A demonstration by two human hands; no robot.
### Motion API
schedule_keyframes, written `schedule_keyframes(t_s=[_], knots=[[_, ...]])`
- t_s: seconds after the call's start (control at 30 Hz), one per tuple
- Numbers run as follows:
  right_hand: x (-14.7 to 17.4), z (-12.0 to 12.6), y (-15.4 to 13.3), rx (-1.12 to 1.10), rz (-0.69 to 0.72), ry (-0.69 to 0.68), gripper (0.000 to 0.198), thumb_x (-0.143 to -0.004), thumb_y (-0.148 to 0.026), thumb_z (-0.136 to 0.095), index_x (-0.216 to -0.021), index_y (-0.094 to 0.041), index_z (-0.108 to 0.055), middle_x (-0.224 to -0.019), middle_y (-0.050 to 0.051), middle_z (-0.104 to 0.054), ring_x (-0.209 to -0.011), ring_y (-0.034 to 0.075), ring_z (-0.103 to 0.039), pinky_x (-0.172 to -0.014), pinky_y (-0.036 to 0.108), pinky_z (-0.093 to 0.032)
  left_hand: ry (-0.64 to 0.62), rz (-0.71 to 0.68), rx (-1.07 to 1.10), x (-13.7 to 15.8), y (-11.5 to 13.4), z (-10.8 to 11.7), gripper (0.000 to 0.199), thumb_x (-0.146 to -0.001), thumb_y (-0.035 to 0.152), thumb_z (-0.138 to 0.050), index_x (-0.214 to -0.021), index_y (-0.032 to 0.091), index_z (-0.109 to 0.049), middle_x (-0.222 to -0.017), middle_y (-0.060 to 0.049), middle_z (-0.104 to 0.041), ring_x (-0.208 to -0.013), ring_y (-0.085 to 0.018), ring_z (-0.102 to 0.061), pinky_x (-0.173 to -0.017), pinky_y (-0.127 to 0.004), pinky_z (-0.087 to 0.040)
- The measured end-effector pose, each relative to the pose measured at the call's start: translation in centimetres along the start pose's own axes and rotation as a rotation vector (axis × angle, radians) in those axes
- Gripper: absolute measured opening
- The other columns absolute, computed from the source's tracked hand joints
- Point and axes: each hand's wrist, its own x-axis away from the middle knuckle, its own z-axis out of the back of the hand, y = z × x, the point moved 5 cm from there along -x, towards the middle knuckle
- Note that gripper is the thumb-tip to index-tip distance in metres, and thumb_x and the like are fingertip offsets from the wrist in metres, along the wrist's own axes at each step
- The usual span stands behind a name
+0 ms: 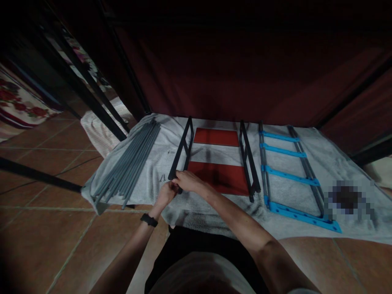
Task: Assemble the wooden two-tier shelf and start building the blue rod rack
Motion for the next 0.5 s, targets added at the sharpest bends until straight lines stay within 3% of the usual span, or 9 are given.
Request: schedule_keyframes(t_s=[0.27, 0.5], knots=[[0.14, 0.08, 0.33, 0.005, -0.01, 0.003, 0.019, -0.101, -0.028, -0.055, -0.109, -0.016, -0.067, -0.113, 0.012, -0.075, -0.105, 0.022, -0.07, -0.076, 0.024, -0.044, 0.021, -0.048, -0.042, 0.37, 0.1, 0.34, 0.009, -0.076, 0.013, -0.057, -0.072, 0.02, -0.061, -0.07, -0.001, -0.065, -0.068, -0.016, -0.06, -0.07, -0.029, -0.046], [0.28, 0.28, 0.08, 0.015, 0.006, -0.019, 0.02, -0.102, -0.027, -0.053, -0.108, -0.016, -0.068, -0.115, 0.012, -0.075, -0.106, 0.023, -0.07, -0.078, 0.024, -0.045, -0.008, 0.026, -0.086, -0.19, 0.31, 0.22, 0.015, -0.073, 0.009, -0.057, -0.064, 0.021, -0.059, -0.058, -0.001, -0.06, -0.064, -0.017, -0.059, -0.069, -0.03, -0.045]])
